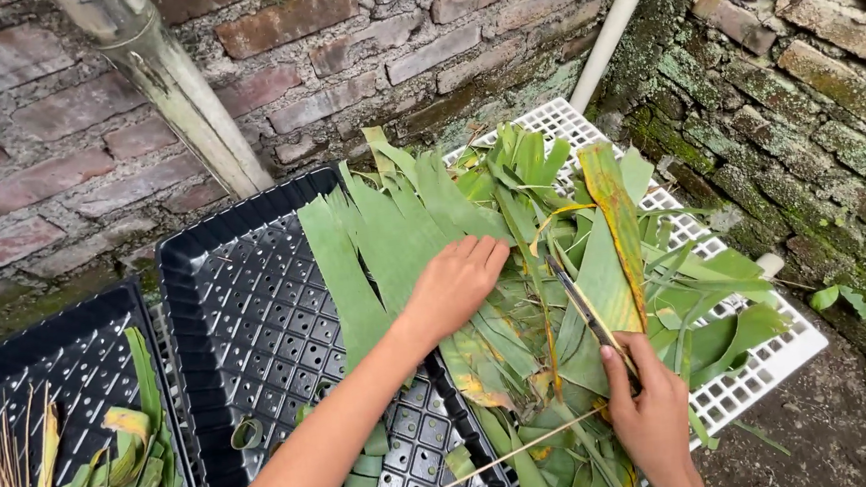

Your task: Rolling long green leaves into cylinders and cutting them into small segments using scissors.

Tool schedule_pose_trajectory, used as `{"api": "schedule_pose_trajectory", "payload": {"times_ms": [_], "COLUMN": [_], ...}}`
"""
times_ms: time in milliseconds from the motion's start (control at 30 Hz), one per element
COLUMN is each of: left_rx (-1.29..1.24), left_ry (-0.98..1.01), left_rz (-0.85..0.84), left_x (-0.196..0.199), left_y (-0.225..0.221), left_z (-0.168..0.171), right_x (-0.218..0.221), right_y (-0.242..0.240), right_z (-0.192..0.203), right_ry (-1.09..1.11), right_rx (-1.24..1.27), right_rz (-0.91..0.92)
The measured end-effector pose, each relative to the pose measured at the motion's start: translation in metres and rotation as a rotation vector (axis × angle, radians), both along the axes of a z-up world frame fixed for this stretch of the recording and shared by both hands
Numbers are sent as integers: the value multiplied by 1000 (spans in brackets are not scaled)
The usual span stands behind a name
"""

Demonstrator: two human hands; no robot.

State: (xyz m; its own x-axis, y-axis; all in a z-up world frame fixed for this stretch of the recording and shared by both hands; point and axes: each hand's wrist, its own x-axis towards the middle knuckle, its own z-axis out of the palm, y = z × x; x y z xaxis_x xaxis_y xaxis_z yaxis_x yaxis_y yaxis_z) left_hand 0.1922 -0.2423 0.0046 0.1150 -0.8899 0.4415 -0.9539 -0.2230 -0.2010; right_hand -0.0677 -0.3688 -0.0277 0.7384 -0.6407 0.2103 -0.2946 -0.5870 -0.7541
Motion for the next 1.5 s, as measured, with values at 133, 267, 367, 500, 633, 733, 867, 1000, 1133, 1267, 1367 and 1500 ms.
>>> {"api": "schedule_pose_trajectory", "payload": {"times_ms": [133,267,367,500,633,733,867,1000,1133,1267,1367,1500], "left_rx": [-16,-62,-98,-76,-185,-272,-258,-284,-311,-207,-199,-275], "left_ry": [340,306,314,312,294,425,560,633,652,689,704,796], "left_rz": [-32,-39,-33,-13,-22,-16,-12,57,53,141,138,136], "left_x": [11,12,5,0,5,6,2,-3,-2,-7,-9,-9], "left_y": [3,2,3,0,-2,-3,-2,-2,-7,-5,-6,-9], "left_z": [10,20,24,29,25,30,42,62,59,56,50,47], "right_x": [9,18,18,19,29,31,22,18,23,32,41,60], "right_y": [24,26,32,35,32,29,35,40,51,42,41,35], "right_z": [15,9,20,-1,3,5,14,21,39,45,52,45], "right_ry": [18,-71,-96,-150,-42,-46,-136,-126,-17,-29,-71,-58], "right_rx": [-144,-181,-129,-21,10,-120,-188,-118,-273,-200,-143,-221], "right_rz": [-16,-6,-25,50,-17,-87,-151,-18,-75,-119,-121,-133]}}
